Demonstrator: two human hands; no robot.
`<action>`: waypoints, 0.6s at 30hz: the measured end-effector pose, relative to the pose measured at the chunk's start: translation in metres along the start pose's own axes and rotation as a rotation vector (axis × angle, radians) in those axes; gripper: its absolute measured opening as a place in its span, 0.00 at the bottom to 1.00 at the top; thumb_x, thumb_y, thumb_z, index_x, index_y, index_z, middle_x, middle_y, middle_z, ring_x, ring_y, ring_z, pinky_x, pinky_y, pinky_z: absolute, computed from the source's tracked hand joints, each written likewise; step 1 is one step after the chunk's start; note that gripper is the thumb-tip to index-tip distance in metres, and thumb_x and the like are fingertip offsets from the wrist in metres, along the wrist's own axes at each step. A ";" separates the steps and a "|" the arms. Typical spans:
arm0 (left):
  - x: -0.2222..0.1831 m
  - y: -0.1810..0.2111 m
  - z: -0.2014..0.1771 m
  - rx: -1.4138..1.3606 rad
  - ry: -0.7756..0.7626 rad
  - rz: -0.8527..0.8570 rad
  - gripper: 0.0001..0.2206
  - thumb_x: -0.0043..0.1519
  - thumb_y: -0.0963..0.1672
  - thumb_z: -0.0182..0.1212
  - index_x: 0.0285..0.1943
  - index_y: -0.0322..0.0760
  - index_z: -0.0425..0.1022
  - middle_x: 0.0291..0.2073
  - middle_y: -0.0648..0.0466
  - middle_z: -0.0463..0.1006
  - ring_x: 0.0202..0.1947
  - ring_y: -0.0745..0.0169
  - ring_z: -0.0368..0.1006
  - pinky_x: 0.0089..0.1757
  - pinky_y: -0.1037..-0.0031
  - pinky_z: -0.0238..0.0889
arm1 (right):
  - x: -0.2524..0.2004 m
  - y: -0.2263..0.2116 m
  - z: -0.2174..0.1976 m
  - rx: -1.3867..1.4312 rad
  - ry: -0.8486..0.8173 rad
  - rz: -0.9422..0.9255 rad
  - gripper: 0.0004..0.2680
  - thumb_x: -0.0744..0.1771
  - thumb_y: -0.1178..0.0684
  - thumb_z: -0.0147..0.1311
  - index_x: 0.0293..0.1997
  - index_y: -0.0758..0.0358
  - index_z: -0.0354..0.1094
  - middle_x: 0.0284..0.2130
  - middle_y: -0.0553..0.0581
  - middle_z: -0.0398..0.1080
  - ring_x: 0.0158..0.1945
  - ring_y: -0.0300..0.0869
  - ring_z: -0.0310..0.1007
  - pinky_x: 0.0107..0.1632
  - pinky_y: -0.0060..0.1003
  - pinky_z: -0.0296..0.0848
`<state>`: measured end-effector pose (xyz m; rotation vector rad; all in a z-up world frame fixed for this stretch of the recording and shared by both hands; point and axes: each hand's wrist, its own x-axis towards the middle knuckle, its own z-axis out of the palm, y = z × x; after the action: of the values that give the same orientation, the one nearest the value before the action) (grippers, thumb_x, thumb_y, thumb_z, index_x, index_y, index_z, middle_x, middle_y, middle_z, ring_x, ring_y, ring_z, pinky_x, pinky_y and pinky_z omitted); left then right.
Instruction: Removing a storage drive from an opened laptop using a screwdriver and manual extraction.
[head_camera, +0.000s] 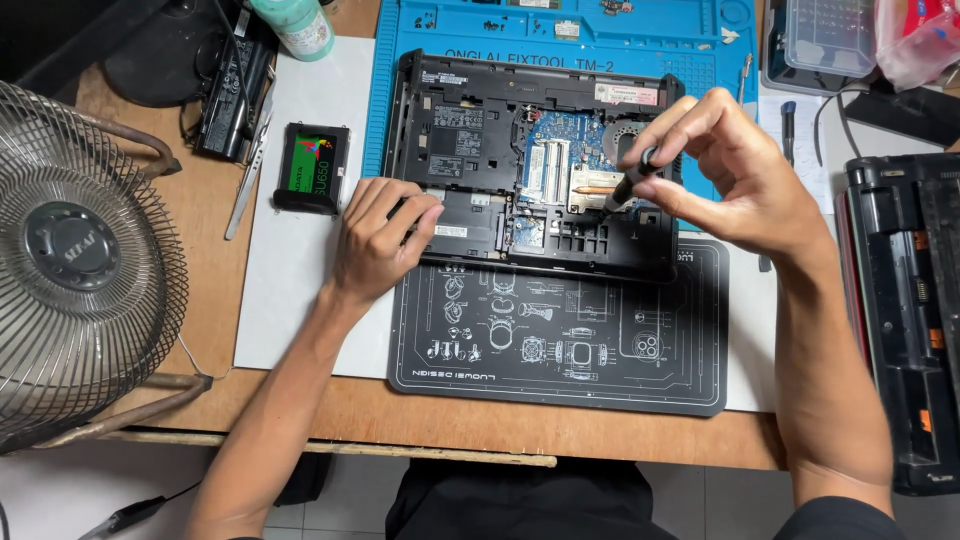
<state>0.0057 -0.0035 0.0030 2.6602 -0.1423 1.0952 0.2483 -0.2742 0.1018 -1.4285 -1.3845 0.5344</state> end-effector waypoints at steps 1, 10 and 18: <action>0.001 0.001 -0.001 -0.007 0.005 -0.005 0.05 0.68 0.39 0.60 0.39 0.31 0.78 0.35 0.47 0.76 0.35 0.53 0.69 0.38 0.66 0.59 | 0.001 -0.003 -0.001 0.007 -0.034 -0.007 0.10 0.69 0.67 0.54 0.48 0.62 0.55 0.48 0.65 0.67 0.57 0.49 0.72 0.60 0.38 0.76; 0.009 0.016 0.008 -0.060 0.001 0.011 0.07 0.69 0.40 0.59 0.39 0.30 0.78 0.35 0.47 0.75 0.35 0.52 0.69 0.37 0.65 0.57 | 0.003 -0.014 0.003 0.012 -0.049 0.061 0.11 0.70 0.67 0.53 0.50 0.64 0.52 0.50 0.69 0.68 0.58 0.52 0.74 0.60 0.40 0.79; 0.032 0.045 0.042 -0.162 -0.037 0.098 0.04 0.67 0.40 0.63 0.42 0.31 0.79 0.36 0.46 0.77 0.38 0.52 0.72 0.40 0.64 0.60 | -0.001 -0.035 0.002 0.001 -0.016 0.071 0.09 0.71 0.68 0.49 0.51 0.66 0.52 0.51 0.71 0.69 0.59 0.55 0.76 0.63 0.43 0.81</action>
<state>0.0485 -0.0581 0.0056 2.5521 -0.3561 1.0171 0.2301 -0.2805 0.1311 -1.4798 -1.3494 0.5932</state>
